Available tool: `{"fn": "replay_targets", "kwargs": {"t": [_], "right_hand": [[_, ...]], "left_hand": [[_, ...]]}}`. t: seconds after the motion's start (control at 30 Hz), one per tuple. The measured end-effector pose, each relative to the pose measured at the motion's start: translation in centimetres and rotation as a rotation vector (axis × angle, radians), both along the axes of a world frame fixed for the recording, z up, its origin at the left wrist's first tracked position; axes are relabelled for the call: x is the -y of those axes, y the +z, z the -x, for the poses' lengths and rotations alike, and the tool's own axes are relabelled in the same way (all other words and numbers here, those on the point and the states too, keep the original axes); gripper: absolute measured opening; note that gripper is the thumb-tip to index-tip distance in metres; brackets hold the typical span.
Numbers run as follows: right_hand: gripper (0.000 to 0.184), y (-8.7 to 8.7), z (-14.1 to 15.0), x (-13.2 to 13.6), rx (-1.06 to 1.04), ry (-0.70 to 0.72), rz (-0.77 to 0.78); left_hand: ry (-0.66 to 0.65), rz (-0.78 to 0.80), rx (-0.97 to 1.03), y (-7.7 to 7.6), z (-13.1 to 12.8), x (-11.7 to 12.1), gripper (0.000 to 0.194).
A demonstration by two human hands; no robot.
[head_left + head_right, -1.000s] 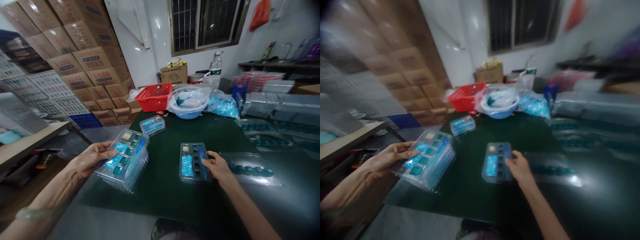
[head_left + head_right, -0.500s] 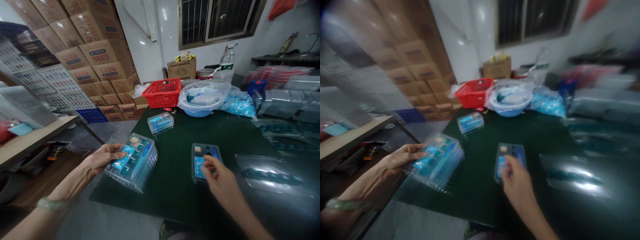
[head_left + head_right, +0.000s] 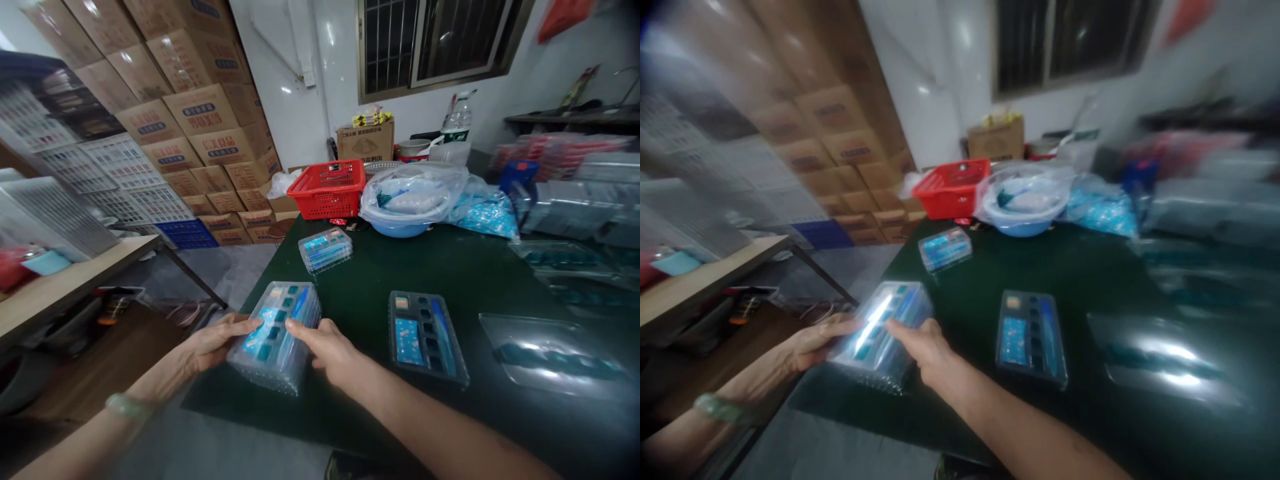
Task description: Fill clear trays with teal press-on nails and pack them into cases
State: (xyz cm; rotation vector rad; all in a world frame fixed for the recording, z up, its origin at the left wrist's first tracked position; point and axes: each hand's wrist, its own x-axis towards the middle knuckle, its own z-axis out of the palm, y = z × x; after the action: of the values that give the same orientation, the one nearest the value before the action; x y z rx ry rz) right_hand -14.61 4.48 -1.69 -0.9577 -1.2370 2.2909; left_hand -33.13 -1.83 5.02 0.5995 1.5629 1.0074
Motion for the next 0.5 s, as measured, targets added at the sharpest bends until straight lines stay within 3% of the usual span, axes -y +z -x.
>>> {"fn": "replay_targets", "kwargs": {"t": [0.1,0.23,0.33,0.43,0.5], "right_hand": [[0.064,0.0,-0.2,-0.2,0.076,-0.1,0.067],[0.047,0.6,-1.9,-0.2,-0.108,-0.004,0.033],[0.051,1.2,-3.3,0.1,-0.21,0.006,-0.133],[0.079,1.9,-4.5,0.3,-0.139,-0.048,-0.39],[0.093,2.3,-5.4,0.6,-0.078,-0.065,-0.609]], "left_hand": [[-0.097,0.011,0.104,-0.9,-0.3,0.5,0.03],[-0.214,0.003,0.233,-1.0,-1.8,1.7,0.032],[-0.19,-0.086,0.223,-0.7,-3.1,2.7,0.044],[-0.177,-0.239,0.018,-0.3,-3.8,3.2,0.06],[-0.237,-0.314,-0.169,-0.4,-3.9,3.3,0.054]]}}
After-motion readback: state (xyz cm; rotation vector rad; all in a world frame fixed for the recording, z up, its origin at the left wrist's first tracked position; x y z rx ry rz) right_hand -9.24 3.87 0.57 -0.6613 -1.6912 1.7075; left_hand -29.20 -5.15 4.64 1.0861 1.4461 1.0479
